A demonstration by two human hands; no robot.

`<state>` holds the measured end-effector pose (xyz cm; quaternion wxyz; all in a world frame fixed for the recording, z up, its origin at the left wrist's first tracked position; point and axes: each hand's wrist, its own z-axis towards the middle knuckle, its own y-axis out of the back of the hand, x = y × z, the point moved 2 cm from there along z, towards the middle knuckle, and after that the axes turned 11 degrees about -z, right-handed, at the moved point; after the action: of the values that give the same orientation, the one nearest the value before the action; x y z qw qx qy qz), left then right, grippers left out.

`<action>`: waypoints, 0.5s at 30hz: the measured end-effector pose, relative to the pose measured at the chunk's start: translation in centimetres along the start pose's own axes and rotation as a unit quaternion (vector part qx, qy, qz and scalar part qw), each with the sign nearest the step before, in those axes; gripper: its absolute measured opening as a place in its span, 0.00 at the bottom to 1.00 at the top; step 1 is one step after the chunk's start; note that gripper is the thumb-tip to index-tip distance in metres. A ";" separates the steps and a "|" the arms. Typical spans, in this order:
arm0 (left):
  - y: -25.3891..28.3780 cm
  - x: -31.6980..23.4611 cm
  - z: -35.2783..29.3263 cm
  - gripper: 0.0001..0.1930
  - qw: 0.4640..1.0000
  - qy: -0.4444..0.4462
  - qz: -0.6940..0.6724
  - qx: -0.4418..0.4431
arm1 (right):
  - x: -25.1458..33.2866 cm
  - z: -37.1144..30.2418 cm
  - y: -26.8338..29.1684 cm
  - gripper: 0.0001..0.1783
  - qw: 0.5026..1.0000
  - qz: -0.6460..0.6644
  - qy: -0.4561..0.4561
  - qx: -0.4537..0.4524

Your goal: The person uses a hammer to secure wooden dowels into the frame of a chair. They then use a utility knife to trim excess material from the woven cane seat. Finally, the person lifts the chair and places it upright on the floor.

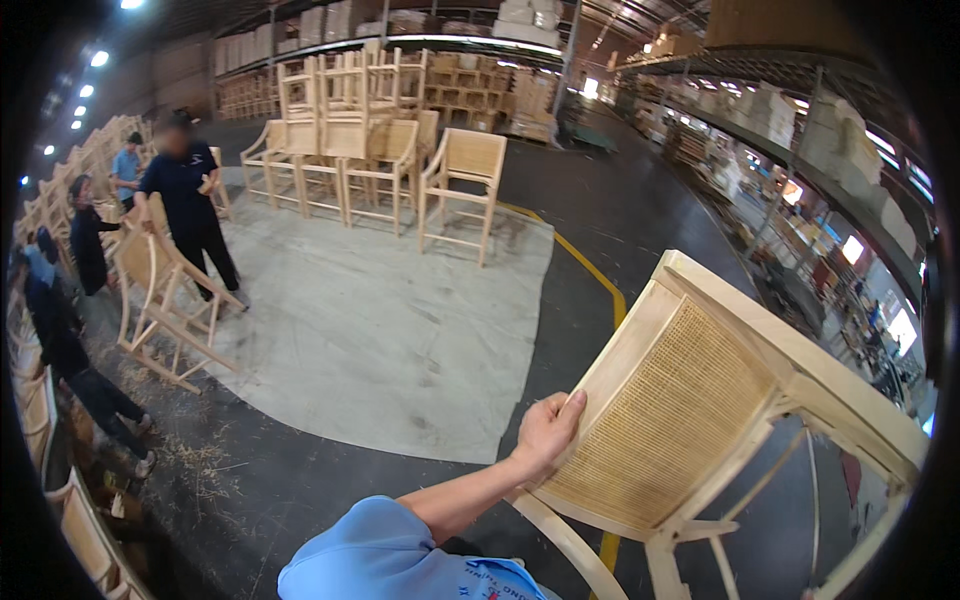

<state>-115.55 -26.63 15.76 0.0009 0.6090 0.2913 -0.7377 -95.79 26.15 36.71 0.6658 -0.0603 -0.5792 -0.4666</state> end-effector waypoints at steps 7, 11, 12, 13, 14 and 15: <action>7.1 -8.7 10.7 0.29 0.926 -0.092 0.343 -0.126 | -8.0 8.4 -30.7 0.32 0.969 0.116 -0.101 0.193; 9.5 -13.4 18.1 0.30 0.853 -0.162 0.471 -0.159 | -12.0 8.3 -48.3 0.15 0.913 0.284 -0.169 0.242; 9.8 -15.1 20.4 0.28 0.842 -0.188 0.479 -0.162 | -11.4 8.1 -52.9 0.16 0.877 0.362 -0.141 0.284; 10.1 -16.0 22.5 0.28 0.834 -0.205 0.489 -0.150 | -11.1 7.7 -56.5 0.18 0.880 0.358 -0.163 0.266; 11.0 -17.1 24.6 0.27 0.814 -0.214 0.520 -0.144 | -10.5 4.9 -61.7 0.20 0.860 0.368 -0.224 0.272; 12.2 -17.6 26.3 0.26 0.795 -0.215 0.550 -0.140 | -10.0 1.6 -66.1 0.22 0.839 0.368 -0.285 0.281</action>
<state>-130.23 -54.34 28.70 0.5544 0.4858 -0.0008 -0.6757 -141.59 -4.20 -1.44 0.5821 -0.2096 -0.7849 0.0333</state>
